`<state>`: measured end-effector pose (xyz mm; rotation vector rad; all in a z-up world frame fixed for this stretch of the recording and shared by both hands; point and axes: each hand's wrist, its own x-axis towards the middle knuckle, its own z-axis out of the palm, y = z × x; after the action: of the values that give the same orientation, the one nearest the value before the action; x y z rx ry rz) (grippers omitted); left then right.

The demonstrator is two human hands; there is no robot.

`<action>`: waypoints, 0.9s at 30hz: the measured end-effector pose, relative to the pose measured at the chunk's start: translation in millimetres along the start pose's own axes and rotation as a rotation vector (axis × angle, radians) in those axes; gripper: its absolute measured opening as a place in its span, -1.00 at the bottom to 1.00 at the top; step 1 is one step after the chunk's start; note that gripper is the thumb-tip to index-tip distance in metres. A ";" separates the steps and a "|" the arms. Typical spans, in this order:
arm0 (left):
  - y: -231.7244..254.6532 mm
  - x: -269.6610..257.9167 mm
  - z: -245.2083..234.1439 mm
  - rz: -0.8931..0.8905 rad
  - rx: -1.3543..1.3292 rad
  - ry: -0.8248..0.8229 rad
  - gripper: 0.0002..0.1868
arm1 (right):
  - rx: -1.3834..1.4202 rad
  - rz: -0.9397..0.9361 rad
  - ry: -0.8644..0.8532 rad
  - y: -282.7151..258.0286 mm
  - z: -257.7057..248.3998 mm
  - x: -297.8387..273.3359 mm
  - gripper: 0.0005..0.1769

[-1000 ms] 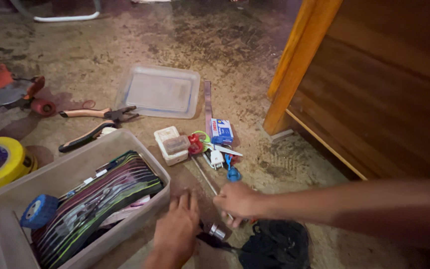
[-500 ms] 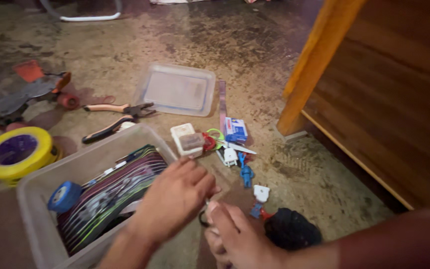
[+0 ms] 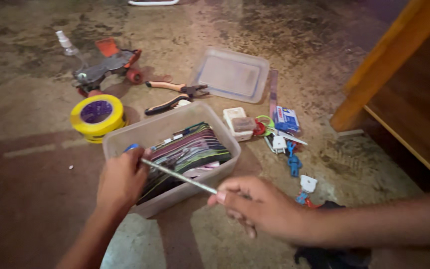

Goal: The person sorts various small items from a pile on the floor into a clear plastic container. They handle a metal rod, a pencil, a striped pouch, a roll of blue tape, a small lock, and several small plastic parts, placing them one by one into the container.

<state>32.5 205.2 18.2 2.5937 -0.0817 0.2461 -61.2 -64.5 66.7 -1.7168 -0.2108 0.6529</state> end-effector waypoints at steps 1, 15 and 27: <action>-4.2 -2.2 2.5 0.023 -0.020 0.018 -0.76 | -0.015 0.007 0.064 -0.6 -3.3 7.4 -0.60; -5.5 -10.5 6.9 0.041 -0.028 0.154 -0.83 | -0.156 -0.084 0.312 -35.1 -85.0 133.2 -0.69; -0.8 -10.1 8.3 -0.023 0.094 0.165 -0.67 | -1.145 -0.279 -0.102 -51.3 -96.1 148.3 -0.74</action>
<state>23.9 201.8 8.9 2.6546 0.0199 0.4641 122.3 -61.7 80.6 -2.6546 -1.0276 0.4105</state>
